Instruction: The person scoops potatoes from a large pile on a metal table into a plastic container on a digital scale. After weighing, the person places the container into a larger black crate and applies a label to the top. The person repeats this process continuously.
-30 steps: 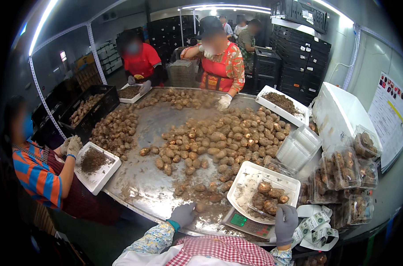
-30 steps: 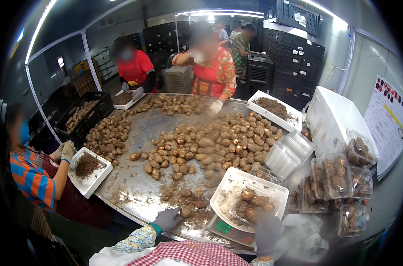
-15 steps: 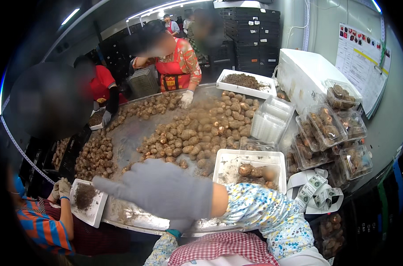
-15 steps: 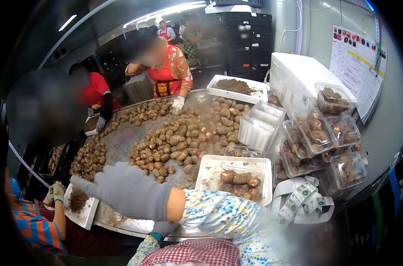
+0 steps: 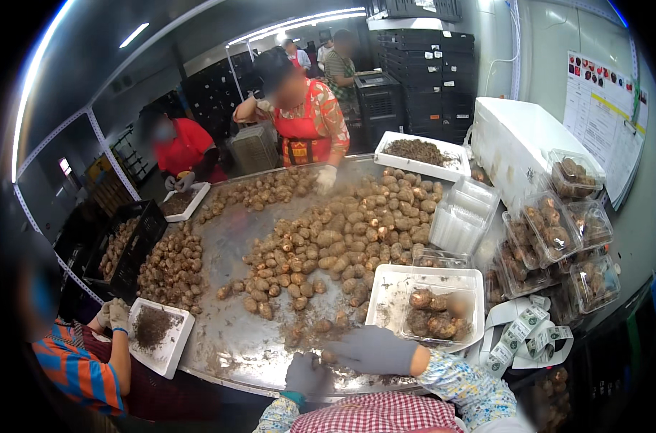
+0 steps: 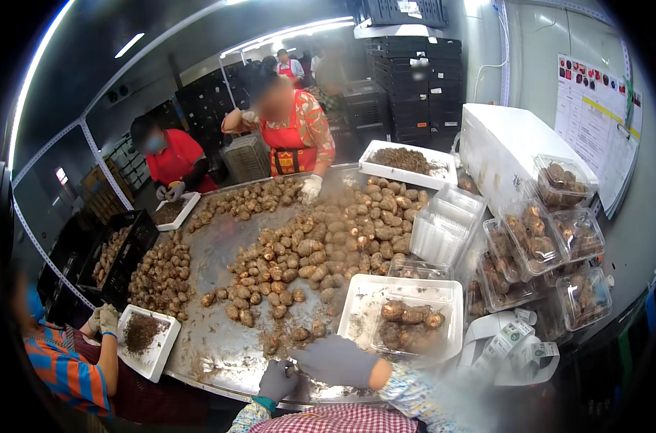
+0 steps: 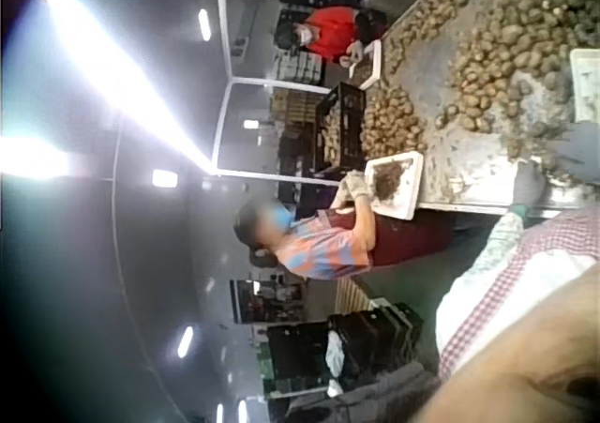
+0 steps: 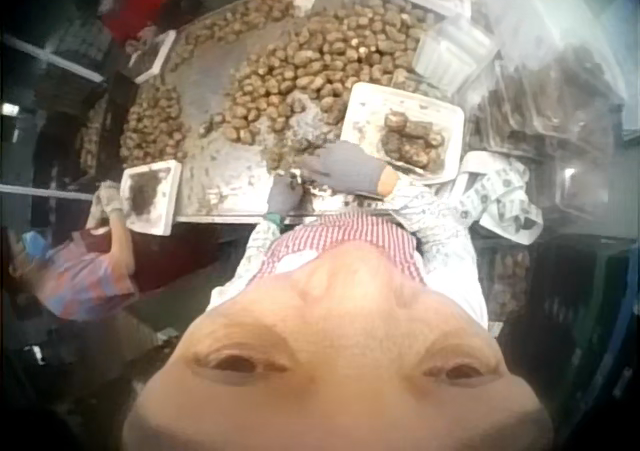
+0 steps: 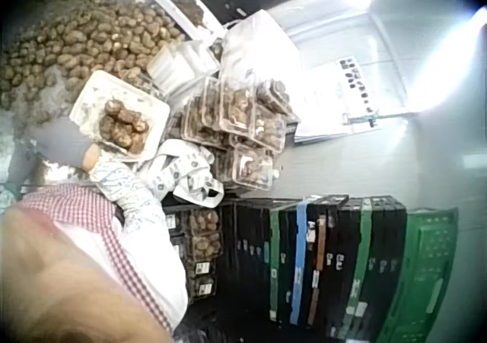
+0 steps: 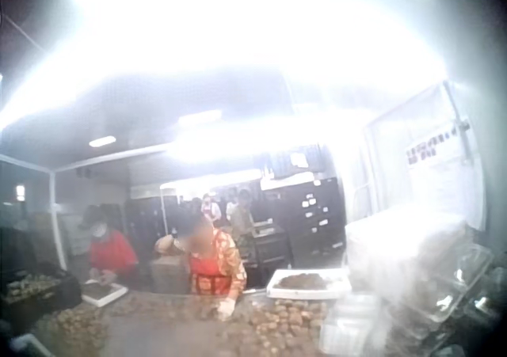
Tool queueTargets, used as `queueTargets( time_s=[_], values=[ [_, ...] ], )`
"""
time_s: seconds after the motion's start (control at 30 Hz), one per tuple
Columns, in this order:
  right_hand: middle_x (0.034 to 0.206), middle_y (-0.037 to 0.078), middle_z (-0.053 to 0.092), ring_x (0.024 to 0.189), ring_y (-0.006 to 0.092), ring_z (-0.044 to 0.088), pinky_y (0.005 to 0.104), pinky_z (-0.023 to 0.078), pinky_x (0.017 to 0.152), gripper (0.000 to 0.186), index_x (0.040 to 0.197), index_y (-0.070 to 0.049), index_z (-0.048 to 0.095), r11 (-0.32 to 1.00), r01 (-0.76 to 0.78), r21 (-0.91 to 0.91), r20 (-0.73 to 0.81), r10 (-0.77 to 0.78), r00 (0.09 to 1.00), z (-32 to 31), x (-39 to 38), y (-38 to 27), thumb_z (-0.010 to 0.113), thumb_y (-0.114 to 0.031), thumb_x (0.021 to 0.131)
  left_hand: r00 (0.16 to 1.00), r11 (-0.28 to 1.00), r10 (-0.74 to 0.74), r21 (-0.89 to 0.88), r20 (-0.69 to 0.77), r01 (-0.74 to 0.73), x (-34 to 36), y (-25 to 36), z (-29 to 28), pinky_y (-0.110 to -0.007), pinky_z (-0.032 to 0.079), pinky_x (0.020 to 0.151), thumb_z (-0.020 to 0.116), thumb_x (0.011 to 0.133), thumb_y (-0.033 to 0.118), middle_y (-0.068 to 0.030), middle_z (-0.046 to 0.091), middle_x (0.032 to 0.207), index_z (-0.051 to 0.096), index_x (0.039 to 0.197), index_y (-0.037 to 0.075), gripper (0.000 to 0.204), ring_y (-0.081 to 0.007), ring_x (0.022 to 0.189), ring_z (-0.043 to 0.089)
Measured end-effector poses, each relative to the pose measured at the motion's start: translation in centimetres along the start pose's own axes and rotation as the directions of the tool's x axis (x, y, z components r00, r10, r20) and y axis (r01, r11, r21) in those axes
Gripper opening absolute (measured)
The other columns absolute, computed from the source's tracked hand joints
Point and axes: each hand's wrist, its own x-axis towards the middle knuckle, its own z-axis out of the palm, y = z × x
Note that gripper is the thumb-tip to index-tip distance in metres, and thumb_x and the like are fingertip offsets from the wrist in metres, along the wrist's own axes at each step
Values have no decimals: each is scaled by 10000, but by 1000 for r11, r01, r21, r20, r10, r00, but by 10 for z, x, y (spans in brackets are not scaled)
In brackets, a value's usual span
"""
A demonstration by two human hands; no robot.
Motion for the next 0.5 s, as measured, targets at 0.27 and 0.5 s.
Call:
queueTargets(
  time_s=[0.27,0.5],
  values=[
    [926,115,657,765,313,664,425,530,656,337,1225,-118,585,971,-240,-12,26,240,970,-3,-81,6,558,-308,948,998,1000,1,7,70,-1,18,-20,23,-441,521,827,729,762,320,-181,578,1086,611,1041,82,386,-375,956,632],
    [1327,101,561,842,285,650,393,537,713,436,1228,-91,598,979,-168,-118,68,177,982,18,-110,16,648,-324,862,996,999,-13,-48,91,18,16,-22,15,-440,510,786,757,770,392,-174,626,961,619,981,53,423,-363,900,634]
  ],
)
